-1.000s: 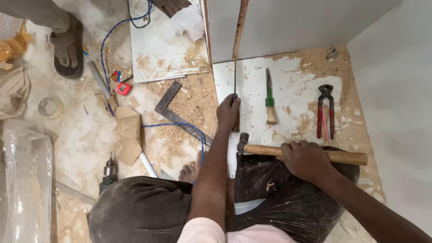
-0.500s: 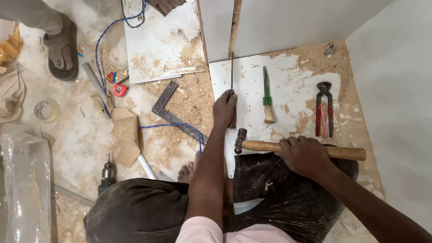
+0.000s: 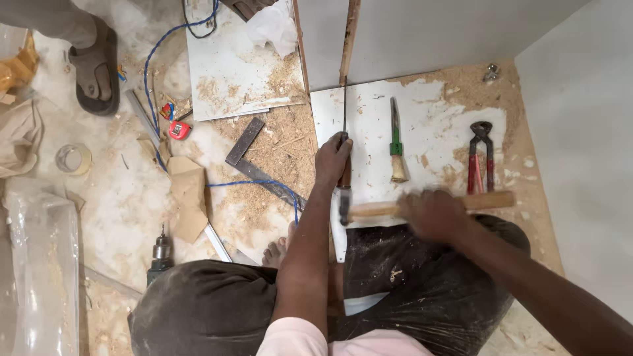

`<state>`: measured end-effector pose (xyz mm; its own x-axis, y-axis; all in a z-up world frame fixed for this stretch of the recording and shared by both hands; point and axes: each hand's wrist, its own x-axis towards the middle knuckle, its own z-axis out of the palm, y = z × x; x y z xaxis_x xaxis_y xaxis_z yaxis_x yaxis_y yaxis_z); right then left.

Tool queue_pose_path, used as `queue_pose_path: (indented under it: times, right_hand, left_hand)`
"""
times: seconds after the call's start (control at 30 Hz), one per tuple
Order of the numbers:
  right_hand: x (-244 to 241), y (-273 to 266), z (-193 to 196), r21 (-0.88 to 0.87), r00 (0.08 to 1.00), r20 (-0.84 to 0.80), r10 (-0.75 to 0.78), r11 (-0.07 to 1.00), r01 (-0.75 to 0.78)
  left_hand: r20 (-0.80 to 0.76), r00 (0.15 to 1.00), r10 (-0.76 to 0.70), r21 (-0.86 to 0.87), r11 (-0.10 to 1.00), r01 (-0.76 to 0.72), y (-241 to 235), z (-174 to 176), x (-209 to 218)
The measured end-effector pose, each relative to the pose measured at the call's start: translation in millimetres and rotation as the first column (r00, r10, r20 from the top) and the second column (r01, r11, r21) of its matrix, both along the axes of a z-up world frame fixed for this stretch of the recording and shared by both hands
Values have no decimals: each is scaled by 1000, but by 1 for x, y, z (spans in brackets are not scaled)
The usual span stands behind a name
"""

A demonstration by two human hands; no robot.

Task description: The person is assembling a wooden cabinet or wardrobe. They use a hammer and a chisel to fit wooden pieces together, striking the chisel to adjust the joints. The person also uses a small wooden block to protect the wood while hammering.

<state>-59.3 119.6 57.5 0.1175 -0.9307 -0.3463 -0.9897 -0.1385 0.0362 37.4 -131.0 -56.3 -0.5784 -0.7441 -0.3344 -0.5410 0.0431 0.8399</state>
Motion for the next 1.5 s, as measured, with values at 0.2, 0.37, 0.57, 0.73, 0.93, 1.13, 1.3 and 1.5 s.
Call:
queue_pose_path:
  times: [0.2, 0.37, 0.57, 0.73, 0.93, 1.13, 1.3, 1.5]
  right_hand:
    - [8, 6, -6, -93, 987, 158, -25, 995, 40]
    - [-15, -17, 1, 323, 972, -5, -235, 919, 224]
    - [-14, 9, -16, -54, 986, 164, -20, 998, 29]
    - [3, 11, 15, -32, 943, 45, -331, 943, 332]
    - [14, 29, 57, -254, 804, 102, -586, 766, 591]
    - [19, 44, 90, 53, 461, 178, -869, 477, 878]
    - [26, 55, 92, 373, -123, 667, -735, 186, 909]
    - [39, 49, 103, 546, -444, 754, -484, 88, 833]
  left_hand:
    - [-44, 998, -37, -124, 992, 31, 0, -9, 2]
    - [-92, 996, 0, -145, 989, -13, -2, -15, -3]
    - [-23, 1000, 3, -144, 990, -7, 2, -4, -2]
    - [-21, 995, 98, -184, 978, -100, 9, 13, -4]
    - [-46, 958, 282, -120, 951, -285, 32, 12, 4]
    - [-245, 944, 222, 105, 974, -202, 41, -1, 6]
    - [-368, 891, 265, 526, 850, -35, 51, 15, -4]
    - [-137, 971, 198, 478, 871, -111, 55, 37, -11]
